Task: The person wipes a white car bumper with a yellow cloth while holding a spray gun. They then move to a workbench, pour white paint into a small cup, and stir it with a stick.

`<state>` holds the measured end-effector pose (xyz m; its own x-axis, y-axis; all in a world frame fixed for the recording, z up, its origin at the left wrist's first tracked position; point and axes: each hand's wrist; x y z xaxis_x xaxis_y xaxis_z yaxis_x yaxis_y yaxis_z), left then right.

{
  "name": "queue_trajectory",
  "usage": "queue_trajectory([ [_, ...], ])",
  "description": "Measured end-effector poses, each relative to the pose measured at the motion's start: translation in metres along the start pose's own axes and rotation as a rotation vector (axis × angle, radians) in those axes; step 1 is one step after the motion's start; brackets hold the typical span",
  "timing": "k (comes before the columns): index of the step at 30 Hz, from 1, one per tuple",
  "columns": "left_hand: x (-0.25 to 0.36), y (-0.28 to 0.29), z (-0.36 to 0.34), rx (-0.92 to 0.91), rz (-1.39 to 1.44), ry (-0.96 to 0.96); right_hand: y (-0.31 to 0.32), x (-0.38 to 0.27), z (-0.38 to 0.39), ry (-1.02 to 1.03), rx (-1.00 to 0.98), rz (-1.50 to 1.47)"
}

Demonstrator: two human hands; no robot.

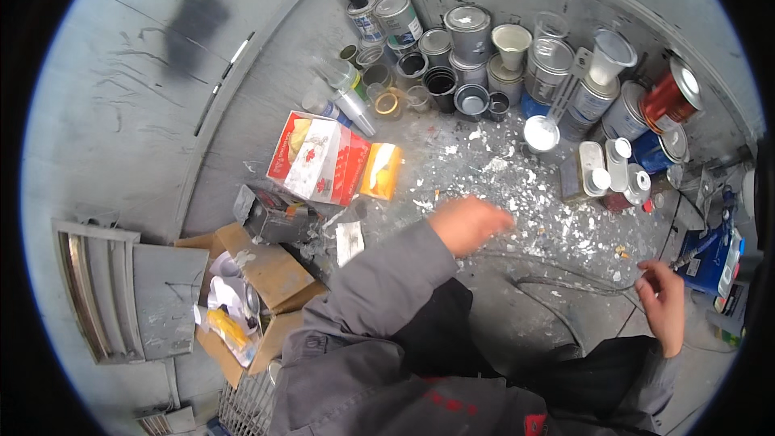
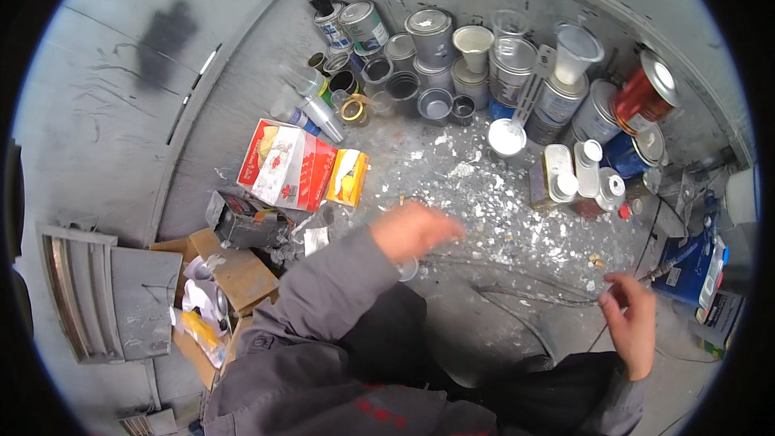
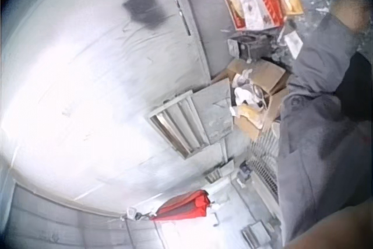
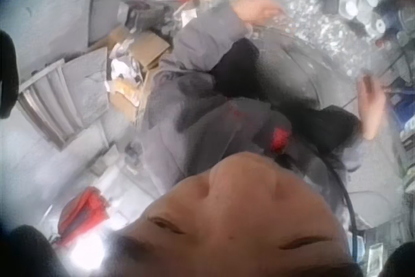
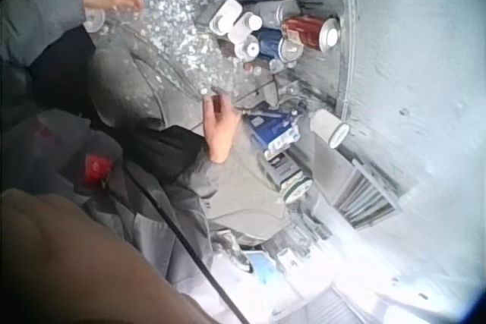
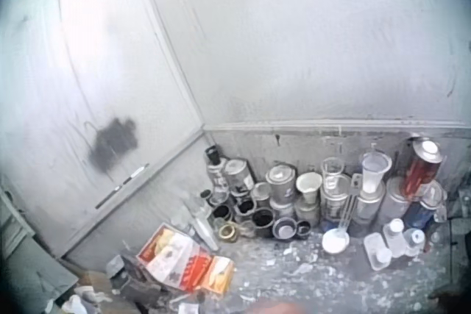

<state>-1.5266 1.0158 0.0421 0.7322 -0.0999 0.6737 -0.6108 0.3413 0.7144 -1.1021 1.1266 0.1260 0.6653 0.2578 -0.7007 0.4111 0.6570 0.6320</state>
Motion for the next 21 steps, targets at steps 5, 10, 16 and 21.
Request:
queue_trajectory([
  [5,-0.257,0.127,0.053,0.853,-0.063,0.531,-0.019,-0.029,-0.008,-0.149,-0.12,0.082],
  [10,-0.392,0.201,0.083,0.609,-0.52,0.713,-0.027,-0.022,0.007,-0.304,-0.042,0.179],
  [16,-0.414,0.201,0.072,0.333,-0.461,0.855,-0.031,-0.033,0.009,-0.415,-0.109,0.202],
  [21,-0.379,0.202,0.075,0.071,-0.284,0.761,-0.038,-0.038,0.014,-0.337,-0.156,0.268],
])
Point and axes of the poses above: each hand's wrist, its own z-axis away from the middle knuckle, its own y-axis out of the back of the hand, x = y × z, and after that the axes turned 14 degrees about -x, right-handed
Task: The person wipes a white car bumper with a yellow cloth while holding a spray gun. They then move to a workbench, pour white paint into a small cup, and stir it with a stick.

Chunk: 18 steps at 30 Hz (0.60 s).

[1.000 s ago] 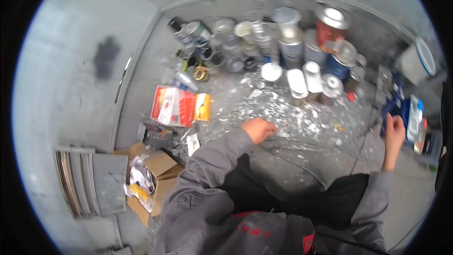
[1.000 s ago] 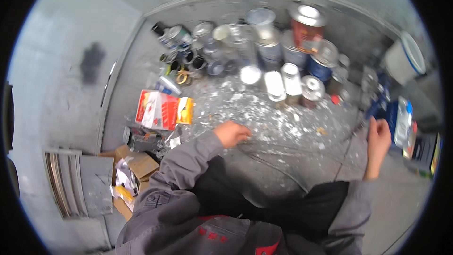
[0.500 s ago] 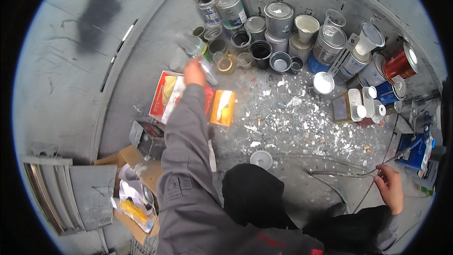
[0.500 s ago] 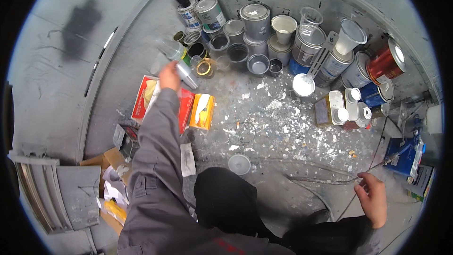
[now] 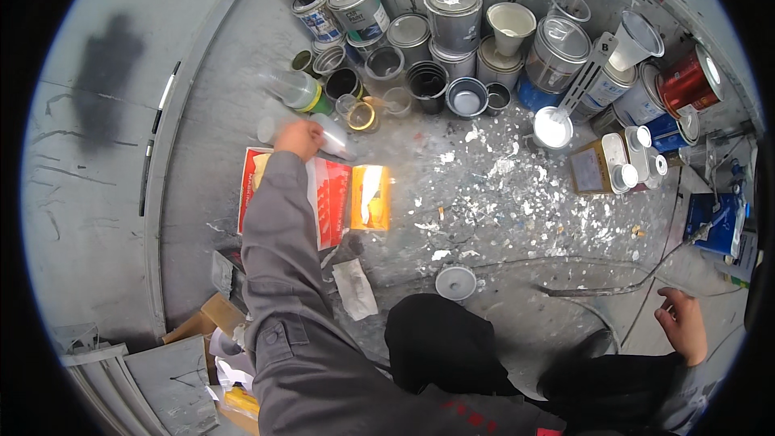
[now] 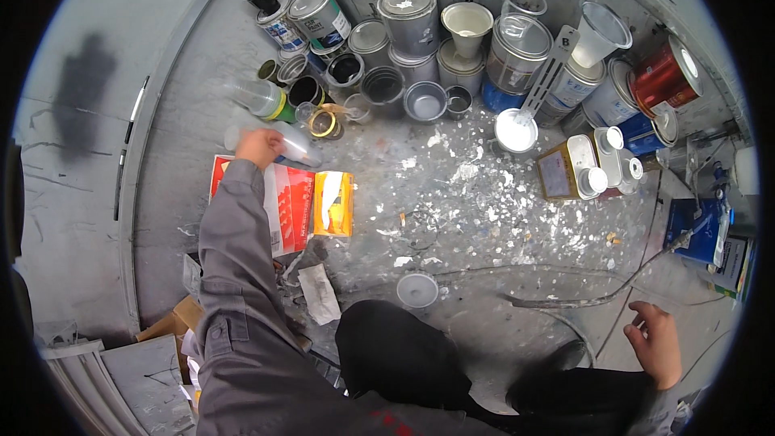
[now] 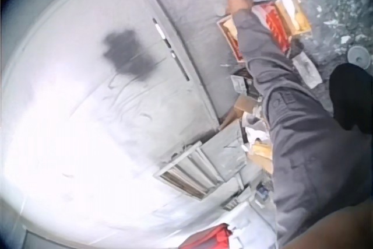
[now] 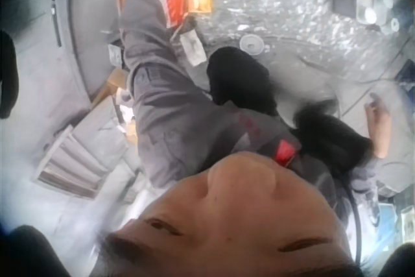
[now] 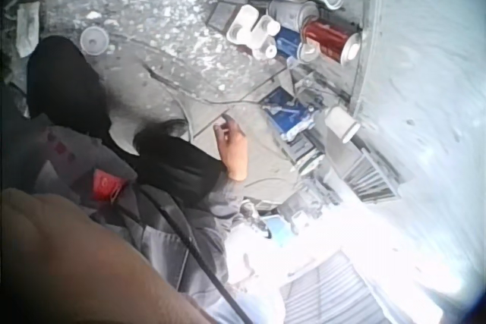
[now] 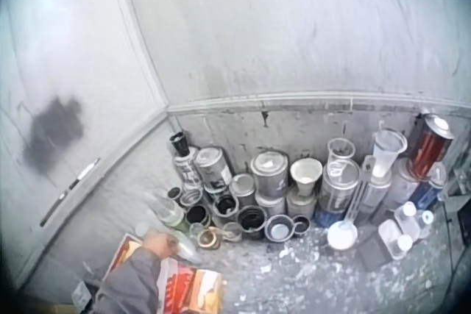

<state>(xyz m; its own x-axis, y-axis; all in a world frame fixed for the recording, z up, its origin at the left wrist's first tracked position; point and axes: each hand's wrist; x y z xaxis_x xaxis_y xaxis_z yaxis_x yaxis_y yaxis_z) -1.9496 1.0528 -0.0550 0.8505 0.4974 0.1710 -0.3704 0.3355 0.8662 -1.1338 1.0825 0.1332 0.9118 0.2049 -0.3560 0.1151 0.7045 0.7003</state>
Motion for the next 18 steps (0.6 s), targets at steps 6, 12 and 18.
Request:
queue_trajectory([
  [6,0.02,0.0,0.013,0.193,-0.203,0.21,0.001,-0.015,-0.007,-0.001,-0.039,-0.001],
  [12,0.008,0.0,-0.001,0.182,-0.08,0.203,-0.005,-0.017,-0.01,0.048,-0.072,-0.014],
  [18,0.009,0.003,-0.003,0.133,-0.169,0.126,-0.005,-0.02,-0.01,0.057,-0.069,0.002],
])
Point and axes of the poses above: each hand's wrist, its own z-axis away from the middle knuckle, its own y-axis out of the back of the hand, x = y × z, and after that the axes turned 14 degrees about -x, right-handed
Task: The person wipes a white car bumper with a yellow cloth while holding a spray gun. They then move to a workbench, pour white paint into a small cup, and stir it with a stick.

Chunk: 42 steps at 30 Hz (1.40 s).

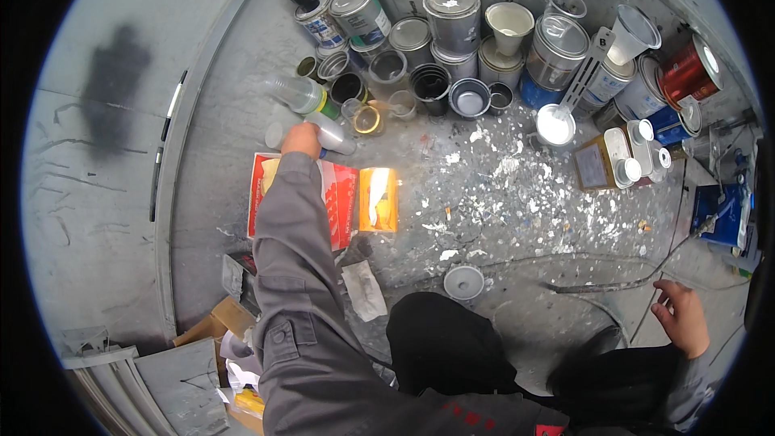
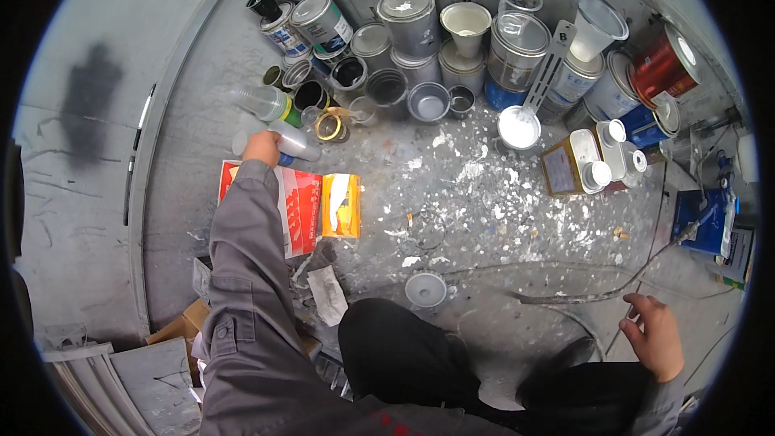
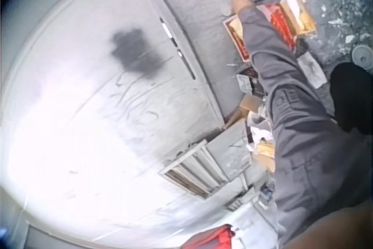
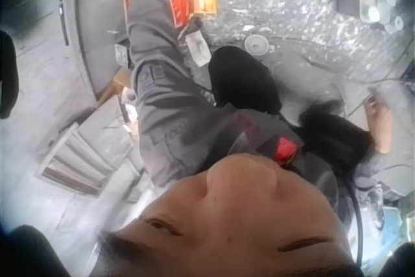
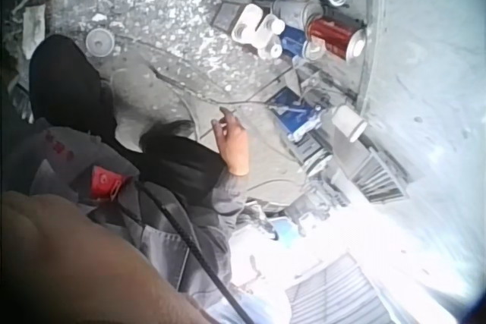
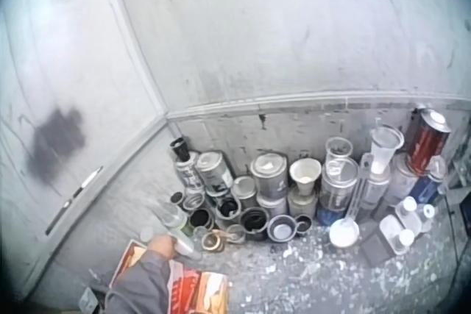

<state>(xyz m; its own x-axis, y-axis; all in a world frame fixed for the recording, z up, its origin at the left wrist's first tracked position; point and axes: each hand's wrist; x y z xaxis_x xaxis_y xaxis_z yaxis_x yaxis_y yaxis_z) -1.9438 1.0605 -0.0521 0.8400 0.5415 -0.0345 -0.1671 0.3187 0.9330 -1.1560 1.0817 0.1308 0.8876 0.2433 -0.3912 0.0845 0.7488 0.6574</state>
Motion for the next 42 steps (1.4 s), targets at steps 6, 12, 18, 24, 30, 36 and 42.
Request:
queue_trajectory([
  [6,-0.003,-0.005,-0.004,-0.002,-0.127,0.022,0.0,-0.001,0.0,0.018,-0.011,-0.007],
  [12,0.015,0.001,0.003,0.058,-0.045,0.106,-0.001,-0.002,0.004,0.028,-0.003,0.009],
  [18,0.006,0.008,0.009,0.147,-0.035,0.137,0.0,-0.009,0.008,-0.001,-0.023,-0.009],
  [24,0.023,0.016,0.027,0.302,-0.064,0.161,0.005,-0.009,0.009,0.032,-0.011,0.037],
  [30,0.083,0.038,0.093,0.758,0.287,-0.182,0.014,-0.013,0.015,0.095,-0.038,0.074],
  [36,0.266,-0.066,0.145,0.242,0.333,-0.907,0.019,-0.024,0.017,0.209,-0.094,0.136],
  [42,0.362,-0.133,0.132,0.074,0.279,-1.063,0.02,-0.019,0.038,0.273,-0.104,0.149],
])
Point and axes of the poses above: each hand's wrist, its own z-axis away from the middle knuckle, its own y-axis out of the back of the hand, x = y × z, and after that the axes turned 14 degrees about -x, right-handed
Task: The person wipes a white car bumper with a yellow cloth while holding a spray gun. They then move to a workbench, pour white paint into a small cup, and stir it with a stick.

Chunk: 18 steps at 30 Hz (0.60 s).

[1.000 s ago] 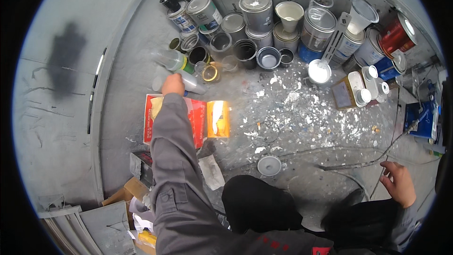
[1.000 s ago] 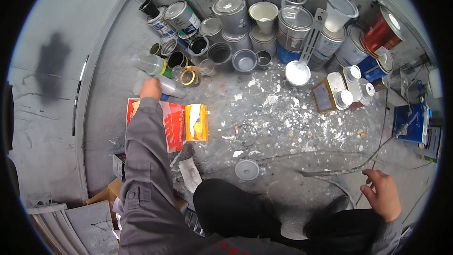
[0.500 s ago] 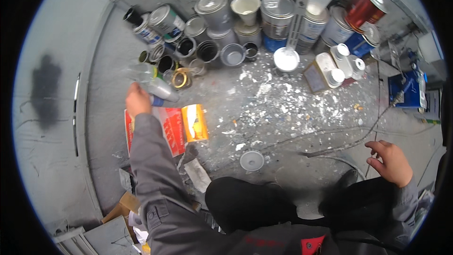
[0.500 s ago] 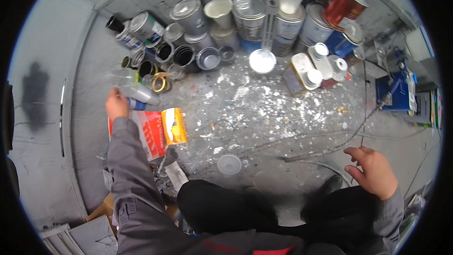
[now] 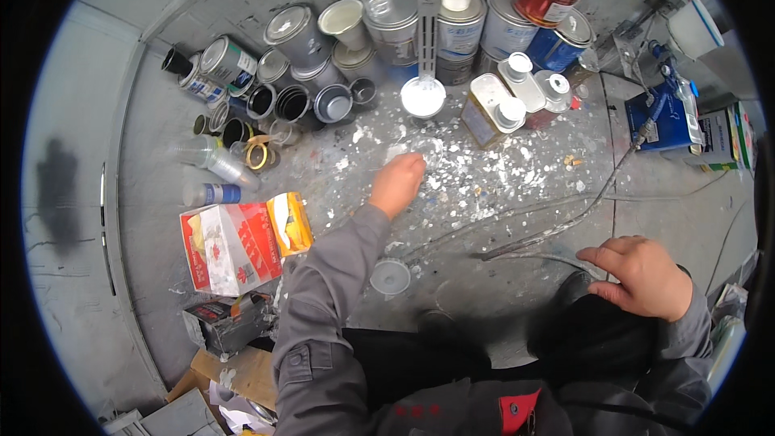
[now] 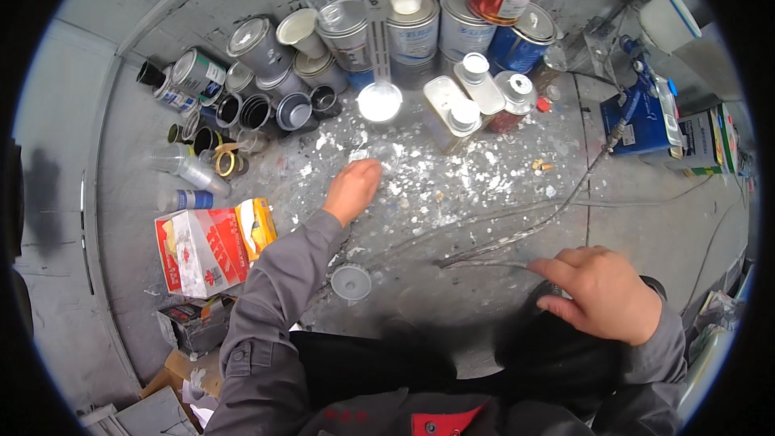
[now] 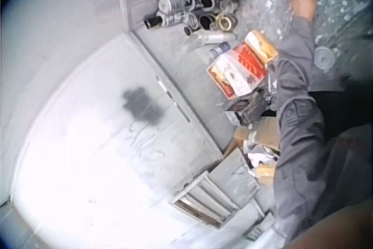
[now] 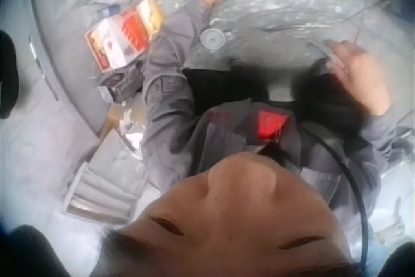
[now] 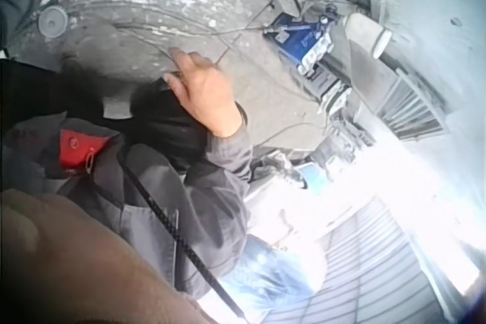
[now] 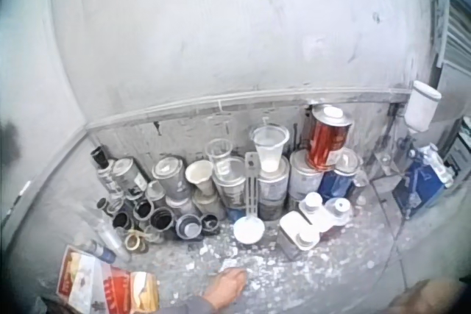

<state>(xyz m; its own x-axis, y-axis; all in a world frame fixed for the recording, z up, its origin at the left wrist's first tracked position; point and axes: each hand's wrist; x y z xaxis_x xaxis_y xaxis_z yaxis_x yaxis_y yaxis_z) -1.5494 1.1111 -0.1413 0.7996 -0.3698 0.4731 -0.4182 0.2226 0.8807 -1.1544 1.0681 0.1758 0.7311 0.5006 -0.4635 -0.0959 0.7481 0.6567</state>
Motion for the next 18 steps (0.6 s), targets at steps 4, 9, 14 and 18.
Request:
queue_trajectory([
  [4,0.006,-0.011,-0.009,0.013,-0.031,-0.083,-0.003,0.007,0.021,-0.05,0.043,-0.007],
  [9,0.026,0.031,-0.005,-0.17,0.117,-0.131,0.0,0.009,0.034,-0.094,0.043,-0.021],
  [14,-0.007,0.035,-0.02,-0.032,0.649,0.399,0.001,0.006,0.036,-0.081,0.041,-0.02],
  [18,-0.077,-0.018,-0.055,0.279,0.904,0.339,0.002,0.001,0.036,-0.105,0.001,0.0],
])
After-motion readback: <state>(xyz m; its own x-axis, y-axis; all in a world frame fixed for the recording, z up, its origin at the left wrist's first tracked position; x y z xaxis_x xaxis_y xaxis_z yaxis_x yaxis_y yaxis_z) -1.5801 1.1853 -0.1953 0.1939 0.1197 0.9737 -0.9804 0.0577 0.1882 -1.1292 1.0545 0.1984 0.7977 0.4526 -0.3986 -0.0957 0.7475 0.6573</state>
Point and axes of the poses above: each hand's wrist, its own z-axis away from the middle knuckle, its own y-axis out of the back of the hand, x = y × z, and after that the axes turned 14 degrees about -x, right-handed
